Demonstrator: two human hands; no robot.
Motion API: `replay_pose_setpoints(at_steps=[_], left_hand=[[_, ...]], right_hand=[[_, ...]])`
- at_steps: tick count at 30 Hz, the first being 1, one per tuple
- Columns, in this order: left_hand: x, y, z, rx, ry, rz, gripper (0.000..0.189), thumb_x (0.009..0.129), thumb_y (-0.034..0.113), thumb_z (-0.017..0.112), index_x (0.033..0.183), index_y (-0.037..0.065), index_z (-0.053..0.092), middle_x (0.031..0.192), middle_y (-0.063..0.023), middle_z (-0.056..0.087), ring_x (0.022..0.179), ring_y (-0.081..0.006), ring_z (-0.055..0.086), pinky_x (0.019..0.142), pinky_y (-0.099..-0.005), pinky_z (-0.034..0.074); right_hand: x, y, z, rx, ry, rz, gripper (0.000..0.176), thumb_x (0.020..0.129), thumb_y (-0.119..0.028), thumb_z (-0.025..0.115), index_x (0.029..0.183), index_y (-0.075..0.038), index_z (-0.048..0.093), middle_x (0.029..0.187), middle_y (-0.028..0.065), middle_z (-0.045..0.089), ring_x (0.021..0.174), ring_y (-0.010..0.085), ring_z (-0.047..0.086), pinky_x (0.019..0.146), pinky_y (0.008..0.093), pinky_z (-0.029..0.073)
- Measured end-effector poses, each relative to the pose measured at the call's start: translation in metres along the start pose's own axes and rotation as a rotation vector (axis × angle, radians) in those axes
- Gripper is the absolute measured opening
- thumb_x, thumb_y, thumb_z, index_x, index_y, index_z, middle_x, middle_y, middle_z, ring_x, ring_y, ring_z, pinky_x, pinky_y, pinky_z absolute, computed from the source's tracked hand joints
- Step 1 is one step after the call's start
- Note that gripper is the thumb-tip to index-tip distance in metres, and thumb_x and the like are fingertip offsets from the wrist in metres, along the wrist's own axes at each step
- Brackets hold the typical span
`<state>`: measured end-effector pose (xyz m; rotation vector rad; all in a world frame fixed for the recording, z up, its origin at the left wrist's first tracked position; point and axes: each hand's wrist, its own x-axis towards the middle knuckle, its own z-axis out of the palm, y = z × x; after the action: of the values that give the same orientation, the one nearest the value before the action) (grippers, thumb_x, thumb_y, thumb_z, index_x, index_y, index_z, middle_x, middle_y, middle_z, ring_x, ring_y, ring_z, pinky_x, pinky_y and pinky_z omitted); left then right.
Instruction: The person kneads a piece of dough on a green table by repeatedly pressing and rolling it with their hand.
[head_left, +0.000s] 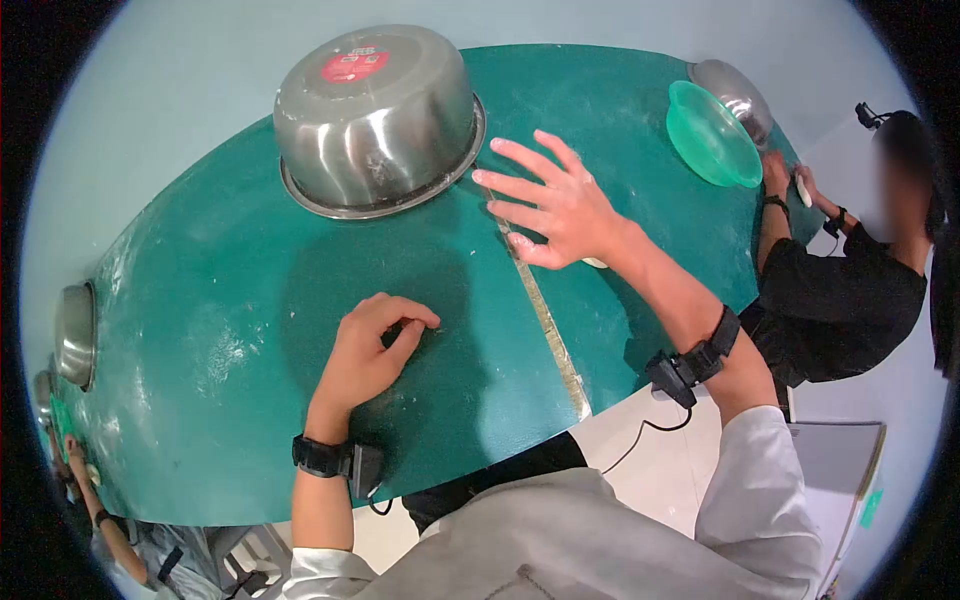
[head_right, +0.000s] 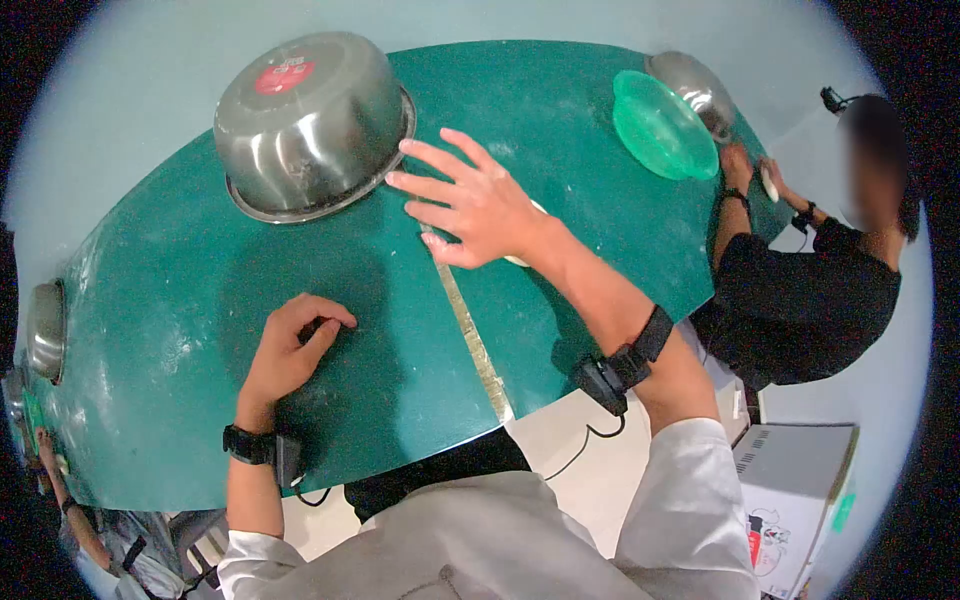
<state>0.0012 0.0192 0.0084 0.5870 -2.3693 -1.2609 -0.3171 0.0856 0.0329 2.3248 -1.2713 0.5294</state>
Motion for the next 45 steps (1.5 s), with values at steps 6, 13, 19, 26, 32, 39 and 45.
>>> replay_pose_setpoints(at_steps=[6, 13, 19, 26, 32, 39, 45], left_hand=[[0.002, 0.000, 0.000, 0.019, 0.005, 0.033, 0.012, 0.091, 0.003, 0.064, 0.098, 0.007, 0.072, 0.095, -0.0067, 0.072, 0.091, -0.0249, 0.065, 0.082, -0.0351, 0.049], [0.003, 0.001, 0.002, 0.026, 0.058, 0.063, 0.013, 0.087, 0.003, 0.066, 0.096, 0.010, 0.074, 0.091, -0.0030, 0.073, 0.079, -0.0223, 0.061, 0.074, -0.0343, 0.048], [0.003, 0.000, 0.003, 0.036, 0.052, 0.047, 0.013, 0.088, 0.003, 0.066, 0.096, 0.010, 0.074, 0.091, -0.0029, 0.073, 0.078, -0.0224, 0.061, 0.074, -0.0347, 0.048], [0.002, 0.002, 0.000, 0.030, 0.013, 0.018, 0.013, 0.089, 0.001, 0.065, 0.097, 0.007, 0.073, 0.094, -0.0070, 0.072, 0.088, -0.0244, 0.065, 0.081, -0.0350, 0.049], [0.002, 0.002, -0.001, 0.041, 0.016, 0.033, 0.013, 0.090, 0.001, 0.065, 0.097, 0.008, 0.073, 0.094, -0.0061, 0.073, 0.087, -0.0243, 0.064, 0.080, -0.0350, 0.048], [0.002, 0.001, -0.001, 0.041, 0.015, 0.038, 0.013, 0.090, 0.001, 0.064, 0.097, 0.007, 0.073, 0.094, -0.0062, 0.072, 0.086, -0.0235, 0.064, 0.080, -0.0343, 0.048], [-0.001, 0.003, 0.003, -0.155, 0.110, -0.053, 0.014, 0.095, 0.004, 0.061, 0.106, 0.004, 0.070, 0.101, -0.0058, 0.070, 0.089, -0.0166, 0.062, 0.083, -0.0306, 0.049]], right_hand=[[0.003, -0.002, 0.004, -0.066, 0.135, -0.002, 0.041, 0.074, -0.008, 0.069, 0.115, -0.013, 0.070, 0.139, 0.0069, 0.063, 0.123, 0.0354, 0.062, 0.103, 0.0533, 0.049], [-0.007, 0.001, 0.004, 0.051, 0.133, 0.088, 0.053, 0.077, 0.002, 0.067, 0.128, -0.012, 0.065, 0.147, 0.0192, 0.054, 0.087, 0.0274, 0.073, 0.071, 0.0350, 0.062], [-0.002, -0.003, 0.005, 0.028, 0.111, 0.164, 0.057, 0.073, 0.012, 0.064, 0.127, -0.009, 0.065, 0.145, 0.0215, 0.054, 0.093, 0.0283, 0.073, 0.075, 0.0369, 0.062], [-0.003, -0.001, 0.006, 0.019, 0.080, 0.111, 0.057, 0.074, 0.012, 0.063, 0.127, -0.009, 0.064, 0.142, 0.0220, 0.056, 0.116, 0.0388, 0.065, 0.100, 0.0480, 0.056], [0.001, 0.002, 0.013, 0.049, 0.154, 0.065, 0.049, 0.085, -0.009, 0.063, 0.133, -0.019, 0.063, 0.146, 0.0181, 0.053, 0.127, 0.0391, 0.058, 0.108, 0.0517, 0.049], [0.004, -0.002, 0.003, -0.005, 0.123, -0.045, 0.044, 0.082, -0.012, 0.066, 0.126, -0.019, 0.066, 0.144, 0.0117, 0.056, 0.130, 0.0404, 0.055, 0.106, 0.0525, 0.050], [0.007, -0.008, -0.001, 0.055, 0.118, -0.217, 0.027, 0.079, -0.011, 0.071, 0.106, -0.012, 0.073, 0.134, 0.0025, 0.064, 0.133, 0.0388, 0.054, 0.106, 0.0537, 0.049]])
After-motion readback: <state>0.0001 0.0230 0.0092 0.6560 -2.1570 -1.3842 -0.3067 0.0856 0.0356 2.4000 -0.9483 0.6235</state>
